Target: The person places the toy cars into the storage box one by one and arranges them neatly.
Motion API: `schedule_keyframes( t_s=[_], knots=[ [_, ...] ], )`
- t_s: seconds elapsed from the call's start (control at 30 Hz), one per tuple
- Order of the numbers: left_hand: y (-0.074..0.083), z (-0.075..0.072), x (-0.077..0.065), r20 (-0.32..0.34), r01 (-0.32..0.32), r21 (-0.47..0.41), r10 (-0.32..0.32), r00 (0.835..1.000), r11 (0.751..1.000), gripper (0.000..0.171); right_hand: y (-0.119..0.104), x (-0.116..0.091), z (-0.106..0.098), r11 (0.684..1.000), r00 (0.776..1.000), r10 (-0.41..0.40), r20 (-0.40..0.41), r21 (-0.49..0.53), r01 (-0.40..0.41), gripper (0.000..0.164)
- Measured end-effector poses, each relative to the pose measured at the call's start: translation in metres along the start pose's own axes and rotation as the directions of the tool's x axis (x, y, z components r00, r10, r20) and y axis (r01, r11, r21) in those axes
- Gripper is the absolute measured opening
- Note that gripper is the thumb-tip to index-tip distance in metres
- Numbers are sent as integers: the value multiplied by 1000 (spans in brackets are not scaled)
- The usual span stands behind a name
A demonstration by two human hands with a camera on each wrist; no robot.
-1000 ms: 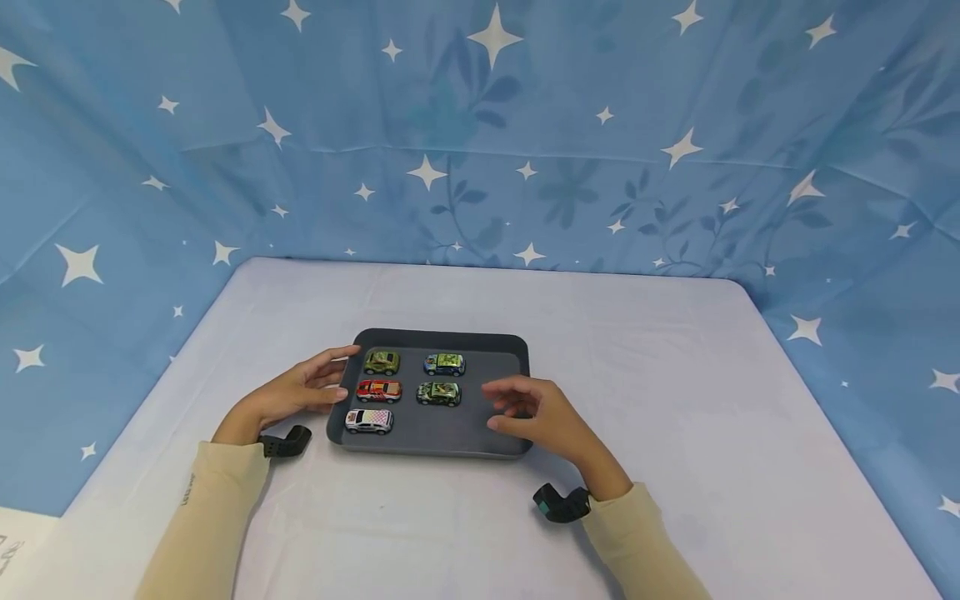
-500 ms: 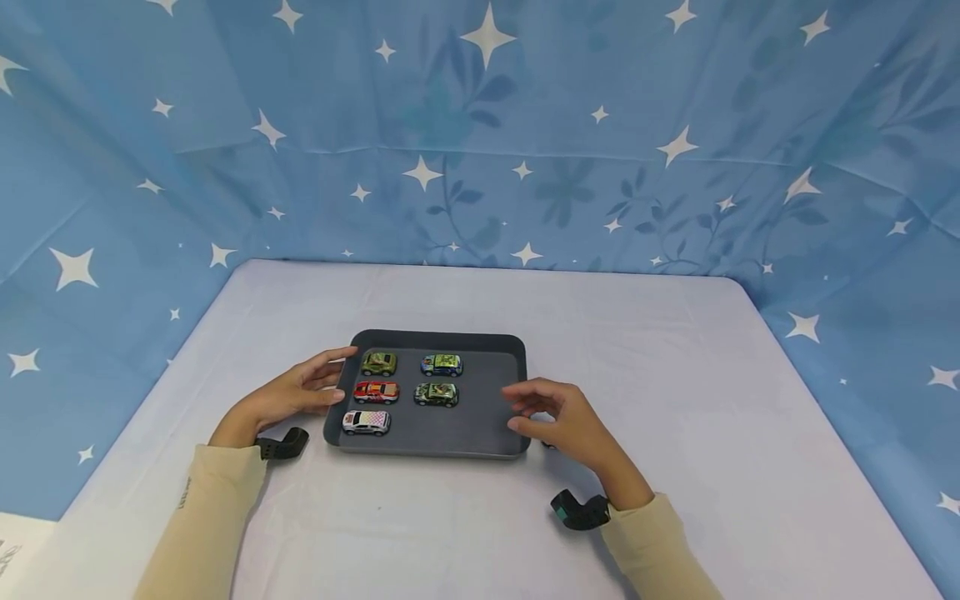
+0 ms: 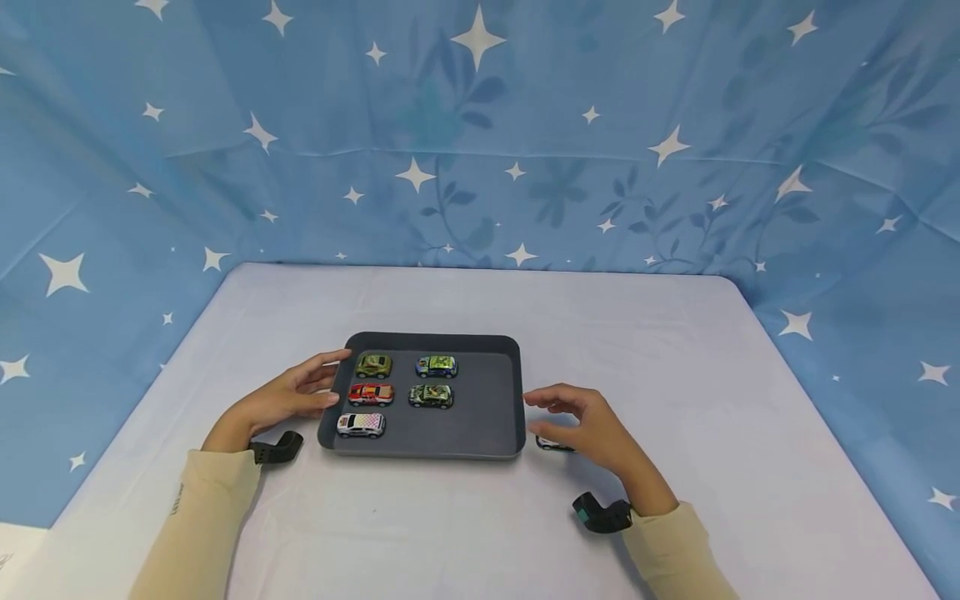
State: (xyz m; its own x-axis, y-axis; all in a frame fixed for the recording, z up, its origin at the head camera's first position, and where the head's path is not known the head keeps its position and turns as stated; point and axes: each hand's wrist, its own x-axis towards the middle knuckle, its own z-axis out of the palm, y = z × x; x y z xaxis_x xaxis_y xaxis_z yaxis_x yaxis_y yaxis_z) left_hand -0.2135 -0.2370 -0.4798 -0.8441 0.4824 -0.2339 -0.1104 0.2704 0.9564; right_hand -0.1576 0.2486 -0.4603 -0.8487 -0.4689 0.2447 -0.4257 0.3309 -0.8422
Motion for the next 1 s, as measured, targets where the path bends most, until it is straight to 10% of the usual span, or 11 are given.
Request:
schedule_keyframes(
  t_s=[1.0],
  knots=[
    [0, -1, -1, 10, -19, -5, 19, 1000, 1000, 89, 15, -25, -25, 938, 969, 245, 16, -256, -233, 40]
  ],
)
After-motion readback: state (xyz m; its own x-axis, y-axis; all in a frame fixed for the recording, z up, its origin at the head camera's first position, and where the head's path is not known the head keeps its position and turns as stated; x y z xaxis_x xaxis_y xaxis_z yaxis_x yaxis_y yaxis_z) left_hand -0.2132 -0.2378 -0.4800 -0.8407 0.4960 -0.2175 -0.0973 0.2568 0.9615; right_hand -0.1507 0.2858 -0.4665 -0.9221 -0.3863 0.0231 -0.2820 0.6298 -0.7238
